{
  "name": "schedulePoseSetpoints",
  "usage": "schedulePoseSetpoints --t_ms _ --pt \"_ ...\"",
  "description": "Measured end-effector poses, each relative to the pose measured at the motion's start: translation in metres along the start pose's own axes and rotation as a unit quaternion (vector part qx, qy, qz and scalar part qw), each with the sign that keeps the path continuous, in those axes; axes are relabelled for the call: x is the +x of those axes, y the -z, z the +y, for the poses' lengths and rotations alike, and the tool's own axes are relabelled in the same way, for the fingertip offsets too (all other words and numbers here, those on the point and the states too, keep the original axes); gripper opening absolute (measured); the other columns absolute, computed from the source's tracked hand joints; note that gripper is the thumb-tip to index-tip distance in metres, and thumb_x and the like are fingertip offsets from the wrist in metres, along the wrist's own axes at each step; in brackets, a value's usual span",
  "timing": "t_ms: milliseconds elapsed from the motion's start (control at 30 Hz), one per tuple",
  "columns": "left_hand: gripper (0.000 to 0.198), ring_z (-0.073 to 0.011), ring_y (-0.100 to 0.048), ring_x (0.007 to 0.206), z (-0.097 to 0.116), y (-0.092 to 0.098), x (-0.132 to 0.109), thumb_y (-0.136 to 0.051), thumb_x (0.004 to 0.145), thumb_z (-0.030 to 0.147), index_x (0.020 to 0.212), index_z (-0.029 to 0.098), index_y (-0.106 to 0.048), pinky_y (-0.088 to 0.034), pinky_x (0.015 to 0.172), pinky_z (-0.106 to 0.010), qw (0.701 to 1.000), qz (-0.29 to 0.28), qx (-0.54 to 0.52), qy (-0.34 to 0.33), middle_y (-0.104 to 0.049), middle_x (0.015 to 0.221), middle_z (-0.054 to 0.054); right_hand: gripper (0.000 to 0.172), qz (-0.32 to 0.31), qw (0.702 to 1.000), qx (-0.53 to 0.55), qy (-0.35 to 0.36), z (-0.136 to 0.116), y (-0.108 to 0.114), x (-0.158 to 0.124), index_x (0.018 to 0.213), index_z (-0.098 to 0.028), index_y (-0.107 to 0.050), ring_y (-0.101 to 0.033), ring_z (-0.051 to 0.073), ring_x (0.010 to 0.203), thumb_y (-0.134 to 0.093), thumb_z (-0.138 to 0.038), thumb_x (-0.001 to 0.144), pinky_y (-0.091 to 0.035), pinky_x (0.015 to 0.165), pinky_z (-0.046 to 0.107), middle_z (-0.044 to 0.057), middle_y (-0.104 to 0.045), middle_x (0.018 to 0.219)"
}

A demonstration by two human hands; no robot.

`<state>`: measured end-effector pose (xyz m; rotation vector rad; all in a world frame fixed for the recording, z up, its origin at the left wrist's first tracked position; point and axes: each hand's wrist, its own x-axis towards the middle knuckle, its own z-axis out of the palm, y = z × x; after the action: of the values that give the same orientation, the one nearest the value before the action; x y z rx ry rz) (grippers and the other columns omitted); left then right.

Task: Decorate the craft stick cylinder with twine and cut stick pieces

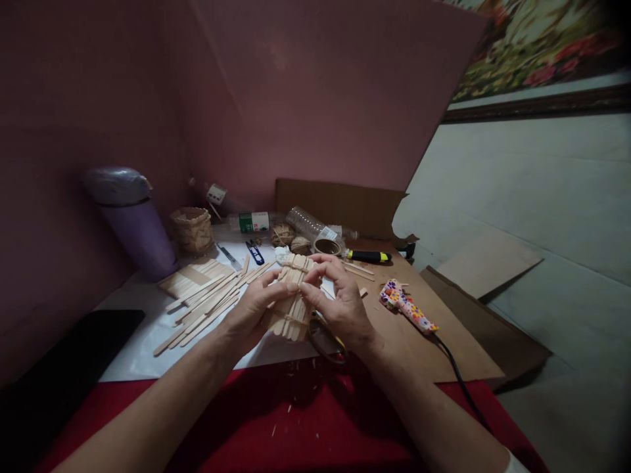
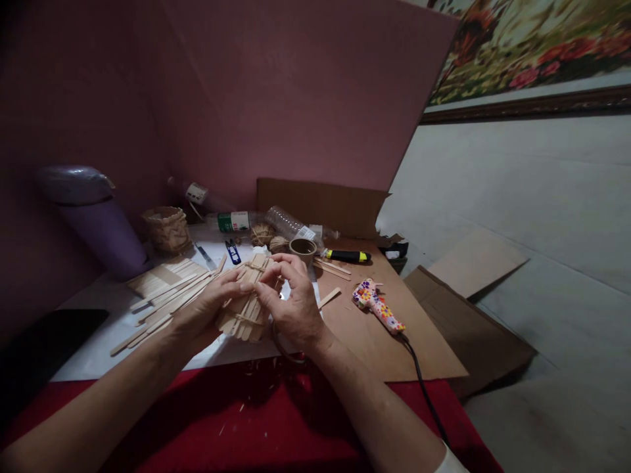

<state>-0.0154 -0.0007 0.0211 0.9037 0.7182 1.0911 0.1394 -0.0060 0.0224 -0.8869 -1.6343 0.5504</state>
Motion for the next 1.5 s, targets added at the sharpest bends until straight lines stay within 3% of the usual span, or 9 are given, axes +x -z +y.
schedulePoseSetpoints --t_ms 233,500,700,833,1033,1233,1500 --pt "0.035 -0.0187 -0.063 0.079 -0.001 0.002 -0.001 -0.067 0.078 0.029 0.11 0.015 -0.062 -0.049 0.067 -0.028 1.0 -0.028 0.001 -0.001 -0.069 0.099 -0.009 0.01 -0.003 0.997 0.052 -0.05 0.004 0.0 0.003 0.068 -0.021 -0.061 -0.054 0.023 0.111 -0.067 -0.021 0.076 -0.038 0.099 0.039 0.007 -0.058 0.11" --pt "0.045 -0.0189 -0.064 0.074 -0.001 -0.002 0.002 -0.077 0.067 0.022 0.109 0.014 -0.063 -0.049 0.065 -0.028 1.0 0.002 0.007 0.0 -0.069 0.089 -0.007 0.009 -0.002 0.997 0.057 -0.049 0.007 0.001 0.004 0.07 -0.021 -0.061 -0.055 0.023 0.11 -0.066 -0.025 0.077 -0.039 0.099 0.039 0.006 -0.059 0.111" --pt "0.031 -0.0188 -0.062 0.069 0.004 -0.001 0.0 -0.071 0.07 0.021 0.099 0.013 -0.063 -0.05 0.061 -0.029 0.999 0.007 -0.021 0.026 -0.068 0.08 -0.007 0.017 0.058 0.991 0.105 -0.065 0.015 -0.002 0.003 0.083 -0.021 -0.065 -0.057 0.024 0.108 -0.058 -0.036 0.086 -0.042 0.097 0.04 0.007 -0.062 0.112" --pt "0.03 -0.0186 -0.062 0.063 0.007 0.001 -0.002 -0.068 0.073 0.022 0.101 0.013 -0.062 -0.052 0.058 -0.031 0.997 0.023 -0.044 0.059 -0.069 0.079 -0.007 0.019 0.095 0.991 0.08 -0.054 0.021 -0.009 -0.003 0.089 -0.021 -0.063 -0.057 0.024 0.107 -0.054 -0.038 0.09 -0.042 0.096 0.04 0.008 -0.062 0.109" --pt "0.032 -0.0202 -0.064 0.062 0.004 -0.002 -0.002 -0.068 0.072 0.02 0.103 0.012 -0.063 -0.053 0.055 -0.031 0.996 0.038 -0.06 0.062 -0.069 0.076 -0.007 0.013 0.124 0.991 -0.04 0.026 0.015 -0.014 -0.015 0.091 -0.023 -0.064 -0.05 0.024 0.117 -0.053 -0.03 0.091 -0.036 0.104 0.044 0.007 -0.055 0.118" --pt "0.035 -0.0182 -0.062 0.064 -0.005 -0.003 0.0 -0.071 0.067 0.019 0.1 0.014 -0.062 -0.052 0.055 -0.029 0.999 0.034 -0.032 -0.01 -0.066 0.075 -0.003 0.008 0.102 0.989 -0.081 0.065 0.013 -0.015 -0.018 0.086 -0.023 -0.064 -0.051 0.025 0.114 -0.056 -0.025 0.089 -0.039 0.101 0.045 0.008 -0.053 0.115" --pt "0.04 -0.0171 -0.064 0.067 -0.006 -0.005 -0.001 -0.077 0.062 0.021 0.098 0.015 -0.061 -0.049 0.057 -0.026 0.998 0.03 0.01 -0.06 -0.069 0.084 -0.005 0.005 0.104 0.984 -0.121 0.08 0.011 -0.014 -0.014 0.083 -0.022 -0.061 -0.051 0.026 0.116 -0.06 -0.025 0.087 -0.037 0.102 0.048 0.009 -0.052 0.116"
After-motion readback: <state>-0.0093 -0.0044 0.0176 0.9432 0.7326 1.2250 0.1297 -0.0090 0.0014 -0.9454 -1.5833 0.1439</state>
